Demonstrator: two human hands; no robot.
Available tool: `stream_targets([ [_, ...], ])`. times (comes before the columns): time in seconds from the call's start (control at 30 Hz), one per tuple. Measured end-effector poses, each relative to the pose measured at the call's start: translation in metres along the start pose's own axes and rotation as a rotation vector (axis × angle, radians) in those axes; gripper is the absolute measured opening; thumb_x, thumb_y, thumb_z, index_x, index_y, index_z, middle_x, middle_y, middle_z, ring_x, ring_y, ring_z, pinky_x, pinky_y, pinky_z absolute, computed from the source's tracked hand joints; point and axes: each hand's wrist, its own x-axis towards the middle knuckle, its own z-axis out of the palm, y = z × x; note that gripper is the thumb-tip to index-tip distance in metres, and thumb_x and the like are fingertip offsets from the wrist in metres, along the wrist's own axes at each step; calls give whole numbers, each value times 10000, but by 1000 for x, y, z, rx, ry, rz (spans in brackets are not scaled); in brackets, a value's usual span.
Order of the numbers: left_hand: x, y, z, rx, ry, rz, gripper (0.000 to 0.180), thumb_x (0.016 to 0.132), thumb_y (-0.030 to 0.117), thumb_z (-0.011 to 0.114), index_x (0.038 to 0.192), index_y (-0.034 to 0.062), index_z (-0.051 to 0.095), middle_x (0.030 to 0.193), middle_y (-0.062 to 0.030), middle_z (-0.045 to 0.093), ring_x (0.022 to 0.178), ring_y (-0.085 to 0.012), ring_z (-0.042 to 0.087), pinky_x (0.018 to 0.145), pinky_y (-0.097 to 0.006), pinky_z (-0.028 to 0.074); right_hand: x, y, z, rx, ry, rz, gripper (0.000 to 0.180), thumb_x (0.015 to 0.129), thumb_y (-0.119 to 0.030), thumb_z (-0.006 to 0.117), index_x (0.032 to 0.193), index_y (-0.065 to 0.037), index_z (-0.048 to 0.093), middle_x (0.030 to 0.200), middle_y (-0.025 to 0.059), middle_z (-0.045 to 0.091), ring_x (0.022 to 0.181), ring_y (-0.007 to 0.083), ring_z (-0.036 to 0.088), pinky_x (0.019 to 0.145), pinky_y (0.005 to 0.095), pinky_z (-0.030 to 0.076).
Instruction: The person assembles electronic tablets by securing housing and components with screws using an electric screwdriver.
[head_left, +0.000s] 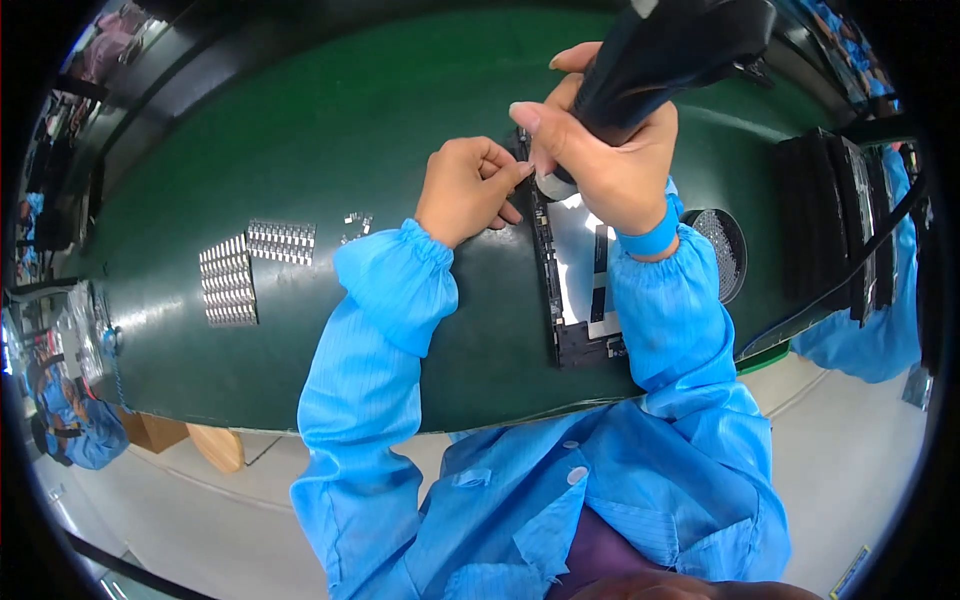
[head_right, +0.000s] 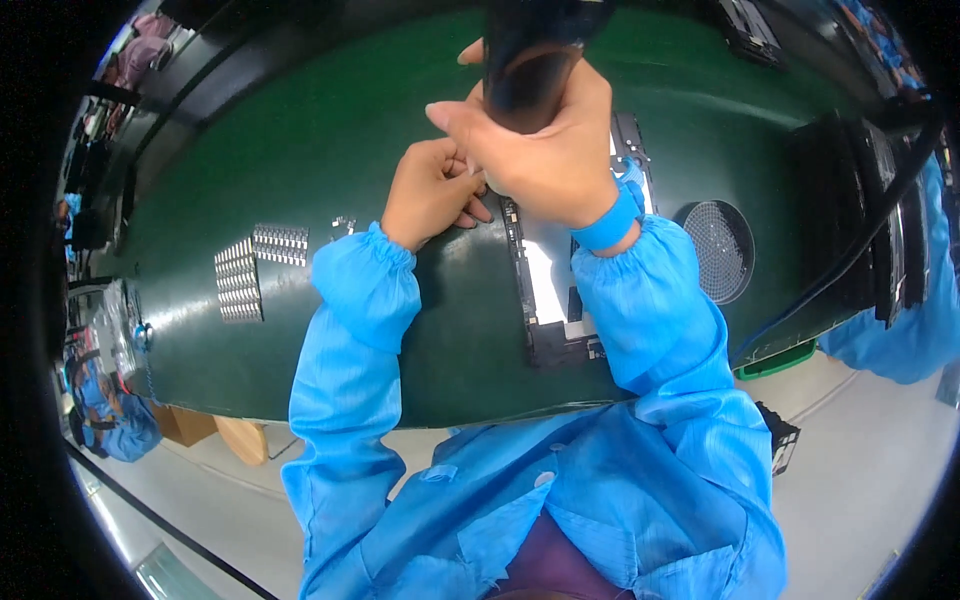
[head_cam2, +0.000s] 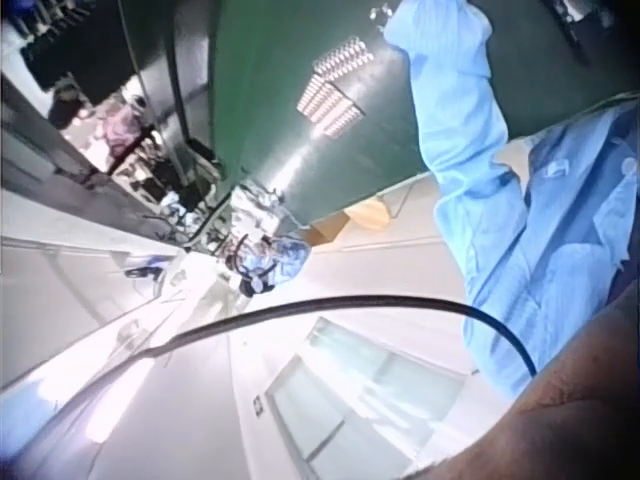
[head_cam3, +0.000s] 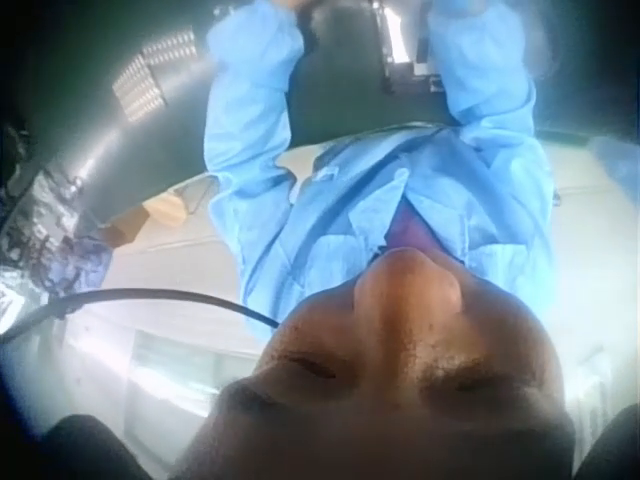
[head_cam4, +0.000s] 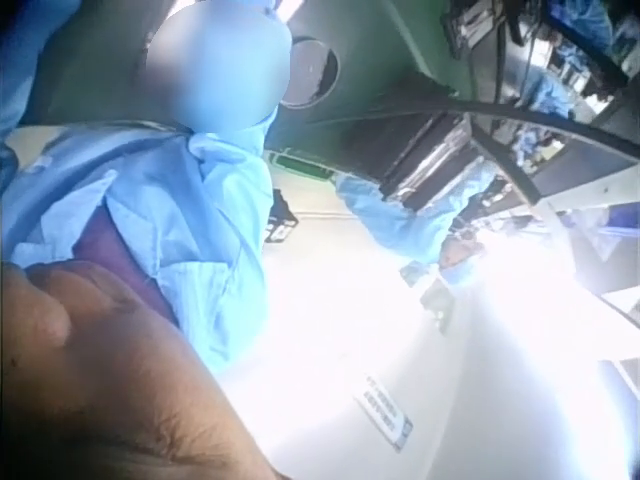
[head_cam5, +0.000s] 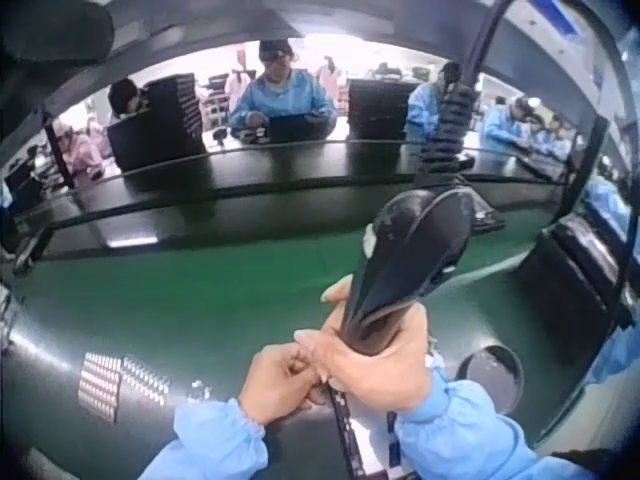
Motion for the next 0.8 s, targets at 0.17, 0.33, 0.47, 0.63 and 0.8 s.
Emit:
stream_targets([
  [0.17, 0, 3, -1, 28, 8, -12, 210, 812, 144, 647, 776, -51, 577, 627, -95, 605, 505, -166, 631, 383, -239, 472, 0, 7, -2, -63, -38, -49, 353, 738, 32, 689, 1025, 54, 484, 619, 57, 581, 492, 113, 555, 462, 228, 433],
  [0.33, 2, 2, 1, 37, 17, -9, 218, 812, 151, 650, 767, -49, 576, 621, -97, 603, 504, -167, 630, 385, -242, 474, 0, 7, -3, -60, -51, -43, 355, 737, 34, 692, 1022, 51, 482, 621, 60, 579, 496, 117, 557, 461, 234, 436],
  [0.47, 1, 4, 2, 36, 21, -18, 214, 812, 146, 649, 766, -49, 576, 625, -95, 604, 504, -167, 629, 389, -246, 477, 0, 7, -3, -7, -42, -13, 359, 736, 35, 692, 1025, 49, 480, 623, 62, 578, 499, 117, 558, 460, 233, 435],
  [0.63, 0, 3, 2, 16, 18, -21, 207, 814, 141, 644, 774, -51, 580, 625, -93, 605, 503, -167, 627, 396, -249, 481, -1, 11, -5, -84, -68, -61, 348, 737, 35, 689, 1020, 43, 487, 626, 59, 580, 499, 115, 558, 461, 230, 434],
  [0.8, -2, 2, 1, 31, 33, -1, 144, 808, 92, 607, 781, -48, 592, 630, -96, 624, 529, -175, 644, 416, -250, 494, -7, 12, 2, -23, -86, -76, 330, 741, 33, 687, 1012, 32, 499, 625, 58, 578, 502, 109, 555, 468, 223, 435],
])
